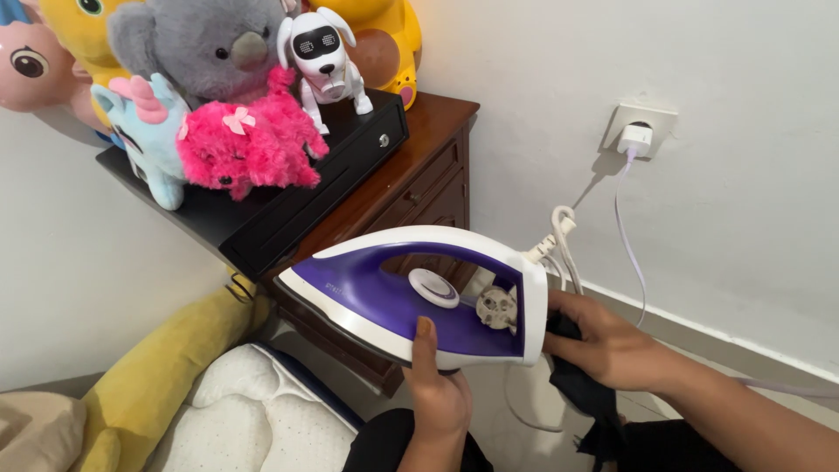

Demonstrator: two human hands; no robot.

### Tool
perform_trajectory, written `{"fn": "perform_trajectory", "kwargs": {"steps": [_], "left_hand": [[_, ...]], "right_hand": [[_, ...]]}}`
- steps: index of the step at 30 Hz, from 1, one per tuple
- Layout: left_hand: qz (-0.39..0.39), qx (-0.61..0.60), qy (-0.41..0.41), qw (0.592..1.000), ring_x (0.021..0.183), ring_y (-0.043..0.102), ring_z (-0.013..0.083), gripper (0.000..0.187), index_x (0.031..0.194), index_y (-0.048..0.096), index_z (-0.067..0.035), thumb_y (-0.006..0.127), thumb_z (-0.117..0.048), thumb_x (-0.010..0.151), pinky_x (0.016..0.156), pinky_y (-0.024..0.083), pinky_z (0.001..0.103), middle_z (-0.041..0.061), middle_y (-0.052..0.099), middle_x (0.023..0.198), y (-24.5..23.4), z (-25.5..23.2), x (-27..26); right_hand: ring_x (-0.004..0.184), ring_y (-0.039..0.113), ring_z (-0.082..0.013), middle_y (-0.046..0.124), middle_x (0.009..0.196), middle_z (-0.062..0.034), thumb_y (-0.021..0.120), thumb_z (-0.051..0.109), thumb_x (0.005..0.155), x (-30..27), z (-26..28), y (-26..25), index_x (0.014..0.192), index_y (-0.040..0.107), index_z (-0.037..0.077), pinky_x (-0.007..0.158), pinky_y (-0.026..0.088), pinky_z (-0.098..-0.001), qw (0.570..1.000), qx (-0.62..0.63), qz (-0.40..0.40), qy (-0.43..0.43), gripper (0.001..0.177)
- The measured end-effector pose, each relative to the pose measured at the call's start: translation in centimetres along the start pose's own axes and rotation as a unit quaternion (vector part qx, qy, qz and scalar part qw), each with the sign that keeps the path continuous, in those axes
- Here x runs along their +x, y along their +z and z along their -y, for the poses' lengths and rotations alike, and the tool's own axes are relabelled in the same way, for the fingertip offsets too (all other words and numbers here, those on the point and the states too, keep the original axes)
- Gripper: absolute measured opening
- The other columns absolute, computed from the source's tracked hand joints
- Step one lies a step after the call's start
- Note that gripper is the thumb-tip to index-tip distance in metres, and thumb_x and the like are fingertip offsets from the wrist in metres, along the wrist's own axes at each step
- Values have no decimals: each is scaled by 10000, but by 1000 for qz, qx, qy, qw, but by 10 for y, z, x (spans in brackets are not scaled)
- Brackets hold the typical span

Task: Cleaning the soleplate of an electric iron with a black cloth and then wrapping the power cord around the handle.

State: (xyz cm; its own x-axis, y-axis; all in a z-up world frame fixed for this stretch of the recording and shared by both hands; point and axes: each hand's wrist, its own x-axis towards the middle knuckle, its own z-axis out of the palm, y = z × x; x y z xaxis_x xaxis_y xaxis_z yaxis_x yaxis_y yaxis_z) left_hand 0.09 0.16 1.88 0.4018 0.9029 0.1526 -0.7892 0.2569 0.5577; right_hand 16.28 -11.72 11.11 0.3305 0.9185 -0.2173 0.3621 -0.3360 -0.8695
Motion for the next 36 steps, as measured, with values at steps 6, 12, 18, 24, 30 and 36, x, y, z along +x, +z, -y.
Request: {"fn": "perform_trajectory", "kwargs": {"steps": [6, 12, 18, 24, 30, 36], "left_hand": [[-10, 6, 0, 1000, 1141, 567, 180, 402, 1337, 522, -4, 581, -231, 1009, 1034, 443, 388, 93, 588, 1244, -5, -1, 1], [-4, 12, 46, 999, 1158, 575, 204, 452, 1347, 512, 12, 576, -271, 1001, 1026, 468, 400, 115, 581, 1259, -8, -10, 2], [-7, 36, 68, 997, 1160, 569, 194, 483, 1359, 503, 14, 575, -281, 984, 1012, 470, 377, 100, 572, 1276, -17, -13, 2], [-10, 145, 124, 982, 1099, 582, 201, 446, 1308, 558, 53, 567, -292, 1025, 992, 480, 357, 114, 597, 1240, -41, 0, 3], [7, 150, 141, 979, 1112, 558, 211, 424, 1326, 547, 83, 630, -204, 1025, 1018, 446, 339, 113, 585, 1273, -90, 34, 3], [52, 150, 167, 973, 1132, 591, 222, 417, 1331, 555, 82, 611, -198, 1027, 1024, 460, 326, 123, 600, 1289, -76, 24, -3]], "right_hand": [[719, 683, -165, 750, 763, -74, 608, 146, 864, 0, 10, 1, 1184, 682, 61, 681, 543, -324, 995, -58, -19, -82, 339], [674, 663, -179, 719, 687, -61, 639, 282, 939, 1, 17, -6, 1104, 672, 81, 667, 535, -341, 995, -99, -7, -2, 263], [743, 698, -182, 721, 719, -46, 620, 206, 889, 6, 3, -21, 1048, 698, 144, 723, 527, -356, 944, -299, 141, 29, 188], [965, 678, -319, 682, 917, -76, 745, 90, 796, 32, -81, 8, 969, 714, 107, 792, 522, -450, 857, -474, 202, -27, 176], [994, 694, -396, 713, 1004, -195, 652, 10, 820, 60, -133, 42, 980, 752, 8, 804, 564, -464, 740, -586, 330, 26, 189], [954, 695, -318, 741, 994, -116, 833, 251, 787, 42, -76, 15, 1052, 724, 108, 806, 535, -411, 876, -389, 283, -49, 320]]}}
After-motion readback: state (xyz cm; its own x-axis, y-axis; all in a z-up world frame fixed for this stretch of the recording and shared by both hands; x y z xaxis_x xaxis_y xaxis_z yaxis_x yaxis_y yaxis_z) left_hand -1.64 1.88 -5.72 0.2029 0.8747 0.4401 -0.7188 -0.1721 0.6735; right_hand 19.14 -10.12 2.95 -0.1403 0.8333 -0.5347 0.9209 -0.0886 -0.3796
